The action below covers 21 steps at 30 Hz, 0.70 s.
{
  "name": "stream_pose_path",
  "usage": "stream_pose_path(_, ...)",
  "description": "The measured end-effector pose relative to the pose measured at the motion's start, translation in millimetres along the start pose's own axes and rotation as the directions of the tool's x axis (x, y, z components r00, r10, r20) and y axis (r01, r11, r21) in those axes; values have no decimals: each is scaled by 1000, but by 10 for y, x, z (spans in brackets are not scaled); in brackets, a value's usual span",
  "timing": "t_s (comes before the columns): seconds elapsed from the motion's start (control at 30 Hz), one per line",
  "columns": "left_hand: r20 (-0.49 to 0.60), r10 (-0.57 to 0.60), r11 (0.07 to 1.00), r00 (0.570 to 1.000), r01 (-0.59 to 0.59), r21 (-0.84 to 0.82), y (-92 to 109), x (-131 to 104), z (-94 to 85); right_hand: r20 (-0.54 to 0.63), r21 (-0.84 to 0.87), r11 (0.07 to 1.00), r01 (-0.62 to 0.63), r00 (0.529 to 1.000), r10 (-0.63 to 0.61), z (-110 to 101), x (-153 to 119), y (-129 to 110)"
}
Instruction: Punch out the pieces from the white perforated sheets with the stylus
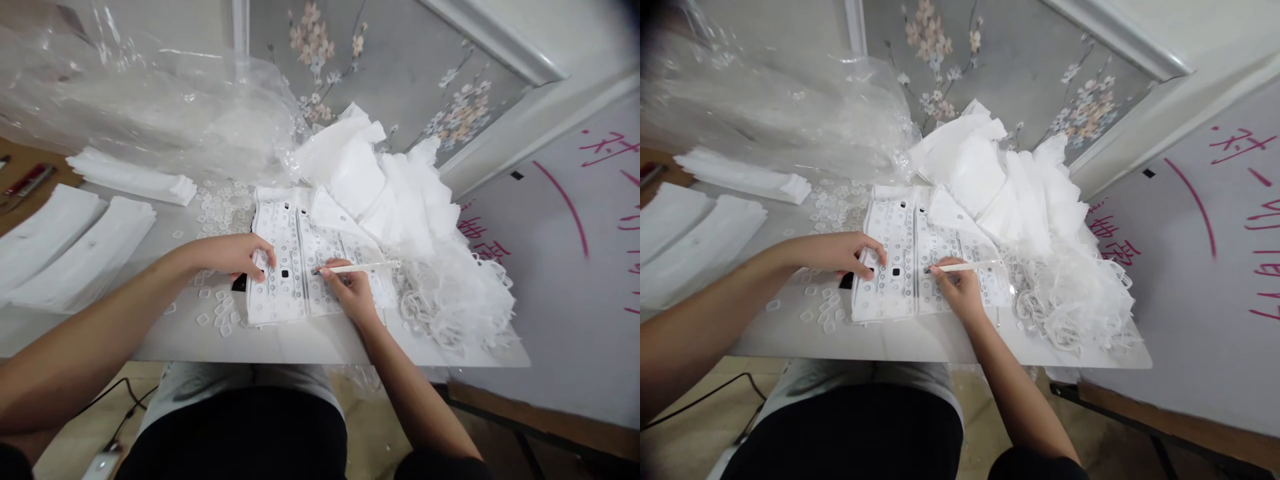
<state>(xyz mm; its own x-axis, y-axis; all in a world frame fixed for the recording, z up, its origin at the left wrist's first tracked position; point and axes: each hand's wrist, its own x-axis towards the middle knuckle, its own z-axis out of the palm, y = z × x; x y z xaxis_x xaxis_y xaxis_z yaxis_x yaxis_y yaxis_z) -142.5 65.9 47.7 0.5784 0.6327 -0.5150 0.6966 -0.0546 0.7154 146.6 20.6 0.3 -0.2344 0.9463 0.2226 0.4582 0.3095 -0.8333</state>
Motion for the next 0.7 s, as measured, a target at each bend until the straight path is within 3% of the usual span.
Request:
stream_pose_path(0.3, 7, -26, 999, 1000, 26, 26, -8, -1, -2, 3, -27, 999, 26, 1000, -26, 9, 0, 17)
stream_pose_path(0.43, 12, -26, 999, 1000, 25, 21, -35, 18, -6, 3, -173, 975, 143, 990, -144, 24, -37, 25)
stream_pose_path(0.6, 9, -12, 1000, 1000, 11, 13, -35, 27, -1, 183, -494, 754, 433, 900, -396, 54, -133, 19)
stream_pose_path(0.7, 5, 8, 999, 1000, -9, 40, -18, 22, 4, 210, -559, 689, 461, 883, -420, 74, -152, 21)
